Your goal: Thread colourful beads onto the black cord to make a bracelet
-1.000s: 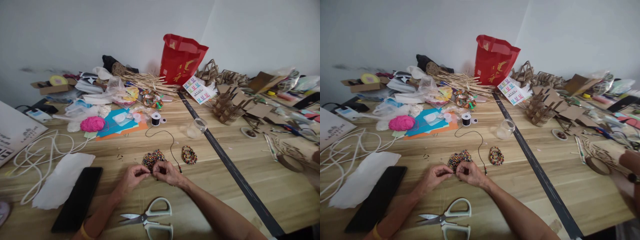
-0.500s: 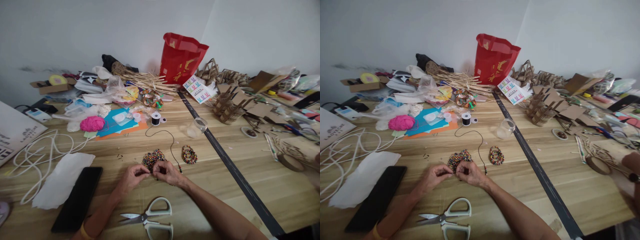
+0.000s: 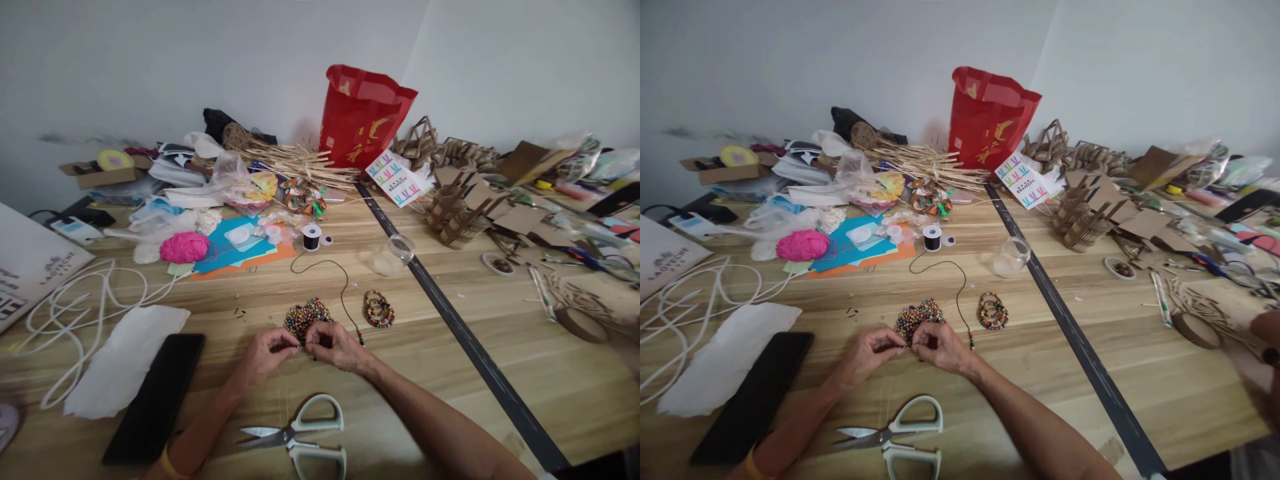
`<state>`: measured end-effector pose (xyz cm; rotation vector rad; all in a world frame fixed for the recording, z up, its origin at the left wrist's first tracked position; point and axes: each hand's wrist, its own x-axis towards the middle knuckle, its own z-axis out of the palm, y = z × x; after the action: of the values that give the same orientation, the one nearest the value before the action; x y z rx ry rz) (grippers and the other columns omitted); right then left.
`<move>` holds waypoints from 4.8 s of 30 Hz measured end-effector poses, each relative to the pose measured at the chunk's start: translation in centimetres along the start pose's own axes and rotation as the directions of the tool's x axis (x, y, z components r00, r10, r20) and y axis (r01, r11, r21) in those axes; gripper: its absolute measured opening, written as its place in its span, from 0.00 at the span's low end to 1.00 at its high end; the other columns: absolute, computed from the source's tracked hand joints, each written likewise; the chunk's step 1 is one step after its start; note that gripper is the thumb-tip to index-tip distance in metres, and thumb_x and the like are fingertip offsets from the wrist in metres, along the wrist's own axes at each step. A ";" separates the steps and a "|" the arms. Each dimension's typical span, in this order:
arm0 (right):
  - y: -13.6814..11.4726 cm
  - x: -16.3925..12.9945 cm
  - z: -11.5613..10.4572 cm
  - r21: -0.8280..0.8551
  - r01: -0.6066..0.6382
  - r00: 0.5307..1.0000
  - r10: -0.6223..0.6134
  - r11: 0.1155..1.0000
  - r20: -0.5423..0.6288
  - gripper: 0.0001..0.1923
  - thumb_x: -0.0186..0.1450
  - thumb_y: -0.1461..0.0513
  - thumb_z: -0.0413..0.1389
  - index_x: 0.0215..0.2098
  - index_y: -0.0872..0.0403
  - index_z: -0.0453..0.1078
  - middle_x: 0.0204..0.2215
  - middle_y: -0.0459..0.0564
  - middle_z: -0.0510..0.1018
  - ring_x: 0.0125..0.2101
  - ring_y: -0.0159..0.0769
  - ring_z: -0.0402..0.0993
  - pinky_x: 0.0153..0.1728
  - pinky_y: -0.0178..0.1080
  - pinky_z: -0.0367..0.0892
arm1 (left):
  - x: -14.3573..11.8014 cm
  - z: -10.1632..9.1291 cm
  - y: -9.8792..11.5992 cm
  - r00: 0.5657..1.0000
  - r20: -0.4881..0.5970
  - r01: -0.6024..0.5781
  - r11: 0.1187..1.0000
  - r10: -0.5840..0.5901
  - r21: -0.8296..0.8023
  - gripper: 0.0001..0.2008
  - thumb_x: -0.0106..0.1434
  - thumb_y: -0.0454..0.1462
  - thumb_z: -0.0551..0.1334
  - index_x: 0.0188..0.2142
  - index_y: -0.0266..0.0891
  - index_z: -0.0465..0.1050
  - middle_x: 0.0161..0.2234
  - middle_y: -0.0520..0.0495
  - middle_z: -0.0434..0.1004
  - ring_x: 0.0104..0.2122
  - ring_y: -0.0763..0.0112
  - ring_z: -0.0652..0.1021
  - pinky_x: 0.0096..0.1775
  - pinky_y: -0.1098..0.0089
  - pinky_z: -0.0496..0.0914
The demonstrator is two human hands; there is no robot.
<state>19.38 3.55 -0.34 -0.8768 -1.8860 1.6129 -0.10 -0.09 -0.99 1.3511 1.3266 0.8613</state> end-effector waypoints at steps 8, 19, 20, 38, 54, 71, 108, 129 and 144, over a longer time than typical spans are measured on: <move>0.1 0.0 0.0 0.001 0.009 1.000 -0.009 1.000 0.004 0.06 0.59 0.62 0.57 0.27 0.57 0.67 0.21 0.42 0.66 0.22 0.26 0.59 0.23 0.29 0.55 | 0.0 -0.1 0.0 1.000 0.020 -0.017 1.000 0.017 0.022 0.04 0.50 0.35 0.64 0.26 0.36 0.76 0.25 0.49 0.78 0.27 0.69 0.76 0.31 0.72 0.69; 0.1 0.0 0.1 -0.027 0.029 1.000 -0.029 0.999 0.009 0.05 0.59 0.63 0.56 0.27 0.57 0.67 0.21 0.43 0.66 0.22 0.27 0.60 0.23 0.29 0.56 | -0.1 0.0 0.4 0.999 0.010 -0.038 0.999 0.037 0.032 0.03 0.49 0.34 0.64 0.25 0.36 0.75 0.25 0.49 0.78 0.28 0.68 0.76 0.32 0.71 0.69; 0.1 0.0 0.1 -0.027 0.034 0.999 -0.034 0.999 0.010 0.05 0.59 0.63 0.56 0.27 0.57 0.67 0.21 0.43 0.66 0.22 0.27 0.60 0.23 0.29 0.56 | -0.1 0.0 0.5 0.999 0.012 -0.036 0.999 0.035 0.034 0.03 0.49 0.34 0.64 0.25 0.36 0.75 0.24 0.49 0.77 0.27 0.68 0.76 0.32 0.71 0.69; 0.2 0.1 0.1 -0.035 0.050 0.999 -0.050 0.998 0.007 0.04 0.59 0.63 0.56 0.28 0.58 0.68 0.21 0.43 0.67 0.22 0.27 0.61 0.23 0.30 0.57 | -0.1 -0.1 0.4 0.998 0.014 -0.057 0.998 0.057 0.022 0.03 0.50 0.34 0.64 0.26 0.36 0.77 0.25 0.48 0.79 0.28 0.69 0.76 0.32 0.72 0.70; 0.4 0.1 0.1 -0.031 0.033 0.999 -0.033 0.999 0.005 0.07 0.59 0.61 0.57 0.27 0.57 0.67 0.21 0.43 0.67 0.22 0.27 0.61 0.23 0.29 0.56 | 0.0 0.0 0.5 0.999 0.019 -0.047 0.999 0.047 0.012 0.03 0.50 0.34 0.65 0.26 0.36 0.76 0.25 0.48 0.79 0.28 0.68 0.77 0.33 0.71 0.70; 0.5 0.1 0.2 -0.023 0.046 0.999 -0.046 0.999 0.002 0.04 0.59 0.64 0.56 0.28 0.58 0.68 0.21 0.43 0.66 0.22 0.26 0.59 0.23 0.29 0.55 | -0.1 0.1 0.6 0.998 0.025 -0.053 0.999 0.053 0.002 0.03 0.50 0.34 0.64 0.25 0.36 0.75 0.25 0.49 0.78 0.28 0.68 0.76 0.33 0.71 0.70; 0.5 0.0 0.1 -0.010 0.057 0.998 -0.057 0.998 0.008 0.04 0.59 0.64 0.56 0.27 0.57 0.68 0.21 0.43 0.67 0.22 0.27 0.60 0.24 0.30 0.56 | 0.1 0.1 0.1 0.998 0.016 -0.062 0.998 0.062 0.015 0.03 0.49 0.34 0.63 0.26 0.36 0.76 0.26 0.48 0.79 0.28 0.68 0.77 0.34 0.71 0.71; 0.3 0.0 0.1 -0.017 0.067 0.998 -0.066 0.998 0.008 0.06 0.59 0.62 0.57 0.27 0.57 0.67 0.21 0.43 0.67 0.23 0.27 0.61 0.23 0.30 0.57 | 0.0 0.0 0.6 0.997 0.033 -0.071 0.996 0.070 0.047 0.04 0.50 0.34 0.64 0.26 0.37 0.77 0.26 0.48 0.81 0.29 0.67 0.78 0.34 0.71 0.71; 0.4 0.1 0.1 -0.030 0.061 0.998 -0.060 0.998 0.006 0.07 0.59 0.61 0.57 0.27 0.57 0.67 0.21 0.43 0.67 0.22 0.27 0.60 0.23 0.29 0.56 | 0.1 0.0 0.1 0.996 0.040 -0.085 0.995 0.084 0.042 0.04 0.51 0.34 0.63 0.27 0.36 0.77 0.27 0.48 0.80 0.29 0.67 0.77 0.34 0.71 0.71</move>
<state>19.31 3.56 -0.79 -0.8211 -1.9268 1.5556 -0.02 0.01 -0.88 1.4597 1.2731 0.8635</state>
